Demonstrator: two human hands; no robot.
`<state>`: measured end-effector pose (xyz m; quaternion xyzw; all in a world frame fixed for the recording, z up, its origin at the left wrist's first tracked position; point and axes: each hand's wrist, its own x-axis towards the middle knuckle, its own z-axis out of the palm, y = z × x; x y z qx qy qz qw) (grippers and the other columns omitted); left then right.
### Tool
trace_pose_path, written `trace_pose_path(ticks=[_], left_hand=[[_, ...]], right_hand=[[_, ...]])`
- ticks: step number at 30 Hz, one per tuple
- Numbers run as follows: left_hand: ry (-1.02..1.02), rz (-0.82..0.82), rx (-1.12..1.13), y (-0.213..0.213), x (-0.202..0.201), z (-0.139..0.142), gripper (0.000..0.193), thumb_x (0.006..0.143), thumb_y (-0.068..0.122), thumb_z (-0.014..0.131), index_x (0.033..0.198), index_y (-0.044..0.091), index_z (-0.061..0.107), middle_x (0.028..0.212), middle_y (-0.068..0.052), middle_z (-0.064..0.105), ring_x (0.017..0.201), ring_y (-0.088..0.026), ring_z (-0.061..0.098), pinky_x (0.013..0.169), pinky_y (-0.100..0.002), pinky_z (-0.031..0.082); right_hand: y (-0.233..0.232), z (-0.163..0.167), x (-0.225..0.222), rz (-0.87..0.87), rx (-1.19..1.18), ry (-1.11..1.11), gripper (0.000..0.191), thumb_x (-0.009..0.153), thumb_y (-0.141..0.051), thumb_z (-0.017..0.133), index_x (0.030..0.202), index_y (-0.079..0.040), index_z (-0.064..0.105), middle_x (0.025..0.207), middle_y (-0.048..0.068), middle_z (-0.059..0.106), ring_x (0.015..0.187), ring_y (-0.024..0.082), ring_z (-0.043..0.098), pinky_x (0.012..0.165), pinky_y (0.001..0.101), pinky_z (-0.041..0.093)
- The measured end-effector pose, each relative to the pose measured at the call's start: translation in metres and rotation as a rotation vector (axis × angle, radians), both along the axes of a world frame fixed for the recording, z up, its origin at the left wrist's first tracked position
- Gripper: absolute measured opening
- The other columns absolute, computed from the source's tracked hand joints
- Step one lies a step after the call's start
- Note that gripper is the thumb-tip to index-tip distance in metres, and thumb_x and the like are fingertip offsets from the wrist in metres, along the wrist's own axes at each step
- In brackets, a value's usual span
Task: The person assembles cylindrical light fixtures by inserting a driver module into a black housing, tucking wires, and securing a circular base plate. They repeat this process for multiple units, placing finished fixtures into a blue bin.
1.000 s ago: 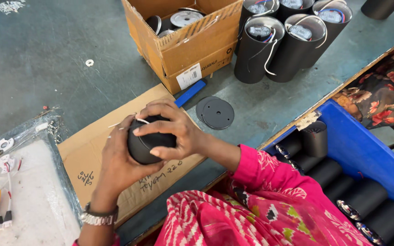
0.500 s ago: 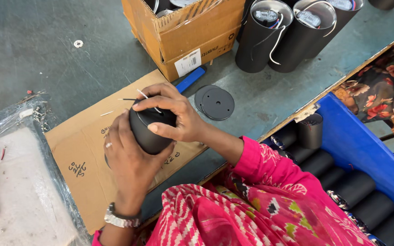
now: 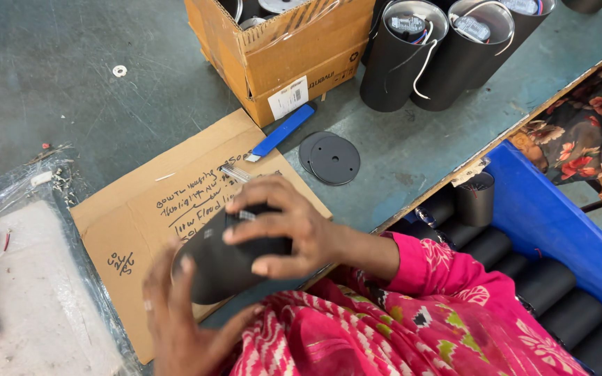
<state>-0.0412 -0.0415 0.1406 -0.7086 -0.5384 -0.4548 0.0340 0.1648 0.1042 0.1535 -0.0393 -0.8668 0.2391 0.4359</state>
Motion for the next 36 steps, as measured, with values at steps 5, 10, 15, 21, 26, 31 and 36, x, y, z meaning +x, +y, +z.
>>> trace_pose_path(ticks=[5, 10, 15, 21, 26, 31, 36], left_hand=[[-0.023, -0.22, -0.325, 0.043, -0.022, 0.006, 0.114, 0.043, 0.032, 0.095, 0.142, 0.006, 0.045, 0.134, -0.021, 0.059, 0.122, -0.044, 0.058, 0.1, -0.052, 0.045], [-0.004, -0.203, -0.275, 0.088, -0.035, 0.017, 0.115, 0.047, 0.034, 0.095, 0.145, 0.007, 0.043, 0.133, -0.02, 0.06, 0.12, -0.04, 0.06, 0.1, -0.05, 0.05], [0.06, -0.068, -0.182, 0.109, -0.039, 0.01, 0.12, 0.047, 0.034, 0.096, 0.148, 0.003, 0.04, 0.134, -0.022, 0.057, 0.121, -0.043, 0.057, 0.099, -0.053, 0.048], [0.088, 0.051, -0.121, 0.096, -0.025, 0.001, 0.115, 0.052, 0.036, 0.097, 0.147, 0.001, 0.04, 0.137, -0.02, 0.057, 0.126, -0.042, 0.055, 0.104, -0.054, 0.045], [0.112, 0.256, -0.098, 0.082, 0.007, -0.001, 0.108, 0.063, 0.037, 0.094, 0.15, 0.002, 0.04, 0.144, -0.022, 0.051, 0.129, -0.042, 0.052, 0.108, -0.055, 0.04], [0.223, 0.352, -0.093, 0.056, 0.029, -0.011, 0.104, 0.065, 0.042, 0.087, 0.148, 0.002, 0.039, 0.148, -0.031, 0.042, 0.133, -0.05, 0.043, 0.109, -0.06, 0.035], [0.209, 0.302, -0.077, 0.017, 0.038, -0.01, 0.095, 0.07, 0.045, 0.087, 0.145, 0.009, 0.043, 0.151, -0.029, 0.039, 0.133, -0.047, 0.042, 0.109, -0.056, 0.036]], right_hand=[[-0.012, -0.002, -0.006, 0.027, 0.141, 0.027, 0.039, 0.091, -0.037, 0.075, 0.125, -0.018, 0.07, 0.141, 0.01, 0.056, 0.132, 0.034, 0.056, 0.114, 0.0469, 0.045], [0.036, -0.001, -0.025, -0.082, 0.139, 0.035, 0.043, 0.091, -0.038, 0.075, 0.128, -0.016, 0.068, 0.14, 0.009, 0.057, 0.131, 0.03, 0.058, 0.11, 0.0442, 0.044], [0.058, -0.002, -0.049, -0.101, 0.044, 0.099, 0.038, 0.094, -0.034, 0.072, 0.126, -0.015, 0.067, 0.136, 0.008, 0.058, 0.126, 0.027, 0.058, 0.113, 0.0417, 0.045], [0.06, -0.008, -0.048, -0.1, -0.041, 0.077, 0.038, 0.094, -0.032, 0.072, 0.126, -0.012, 0.067, 0.136, 0.01, 0.059, 0.127, 0.028, 0.056, 0.113, 0.0411, 0.044], [0.062, -0.014, -0.044, -0.028, -0.245, 0.086, 0.036, 0.098, -0.029, 0.069, 0.128, -0.01, 0.066, 0.139, 0.012, 0.056, 0.131, 0.027, 0.054, 0.116, 0.0398, 0.043], [0.067, -0.017, -0.04, 0.016, -0.369, 0.064, 0.036, 0.099, -0.029, 0.067, 0.128, -0.008, 0.066, 0.134, 0.012, 0.058, 0.134, 0.025, 0.053, 0.119, 0.0393, 0.039], [0.053, -0.012, -0.027, 0.07, -0.388, -0.003, 0.036, 0.099, -0.03, 0.067, 0.129, -0.01, 0.066, 0.138, 0.011, 0.057, 0.137, 0.027, 0.053, 0.122, 0.0411, 0.039]])
